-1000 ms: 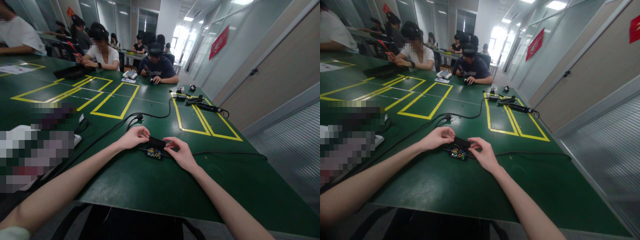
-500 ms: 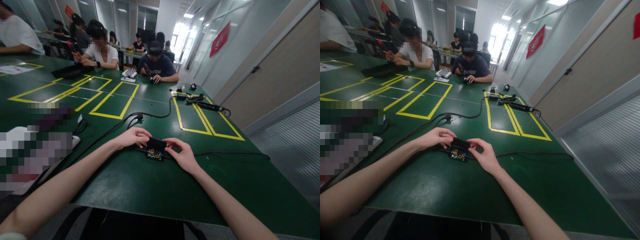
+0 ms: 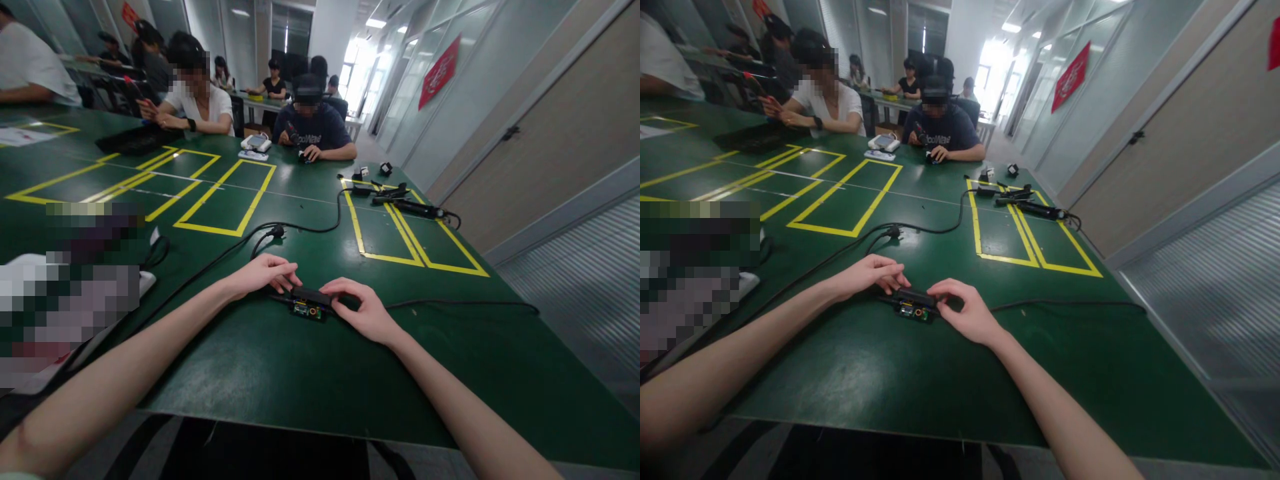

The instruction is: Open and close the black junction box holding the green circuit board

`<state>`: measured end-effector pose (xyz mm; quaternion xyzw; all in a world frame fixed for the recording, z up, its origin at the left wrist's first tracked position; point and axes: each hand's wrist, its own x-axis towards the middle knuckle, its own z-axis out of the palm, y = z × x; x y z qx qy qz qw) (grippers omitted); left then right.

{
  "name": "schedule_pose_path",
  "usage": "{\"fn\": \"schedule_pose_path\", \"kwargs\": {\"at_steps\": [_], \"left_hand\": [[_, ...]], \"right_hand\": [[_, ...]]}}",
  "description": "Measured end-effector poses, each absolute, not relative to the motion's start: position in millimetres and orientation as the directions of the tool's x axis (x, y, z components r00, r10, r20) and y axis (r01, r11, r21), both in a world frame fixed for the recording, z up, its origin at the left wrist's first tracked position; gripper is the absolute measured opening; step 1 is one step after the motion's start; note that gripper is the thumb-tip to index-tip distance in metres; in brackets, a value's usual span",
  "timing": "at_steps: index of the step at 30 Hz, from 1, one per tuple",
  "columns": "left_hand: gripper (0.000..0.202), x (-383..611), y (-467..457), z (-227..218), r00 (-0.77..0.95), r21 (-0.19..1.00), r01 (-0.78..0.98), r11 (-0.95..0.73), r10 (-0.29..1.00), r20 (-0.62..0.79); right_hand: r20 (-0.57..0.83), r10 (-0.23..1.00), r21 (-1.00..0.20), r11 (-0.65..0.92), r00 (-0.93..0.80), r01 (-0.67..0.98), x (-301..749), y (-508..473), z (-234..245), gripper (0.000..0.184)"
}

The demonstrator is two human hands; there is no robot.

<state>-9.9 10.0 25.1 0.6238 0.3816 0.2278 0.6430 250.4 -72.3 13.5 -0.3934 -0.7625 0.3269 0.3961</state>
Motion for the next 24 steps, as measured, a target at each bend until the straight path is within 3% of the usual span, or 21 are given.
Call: {"fn": "schedule_pose_path", "kwargs": {"at_steps": [6, 11, 17, 21, 24], "left_hand": [[0.053, -8.9, 8.0, 25.7, 0.625, 0.973, 0.226, 0.039, 0.76, -0.176], [0.043, -10.2, 5.5, 29.9, 0.688, 0.964, 0.246, -0.103, 0.719, -0.099], [0.041, -15.4, 1.8, 37.0, 0.788, 0.915, 0.301, -0.268, 0.611, -0.08], [0.054, -9.6, -8.3, 36.4, 0.813, 0.745, 0.366, -0.558, 0.581, 0.036], [0.041, -2.7, -15.7, 31.9, 0.806, 0.572, 0.411, -0.71, 0.576, 0.136]], "right_hand": [[0.37, 0.794, -0.753, 0.56, -0.482, 0.346, 249.9, -77.4, 20.7, 0.011], [0.428, 0.736, -0.652, 0.653, -0.525, 0.384, 248.4, -76.6, 14.5, 0.027], [0.496, 0.676, -0.573, 0.727, -0.545, 0.379, 246.9, -72.8, 11.2, 0.021], [0.496, 0.697, -0.562, 0.713, -0.518, 0.42, 248.0, -70.9, 8.3, 0.024], [0.482, 0.701, -0.549, 0.709, -0.525, 0.443, 250.1, -70.3, 6.7, 0.029]]}}
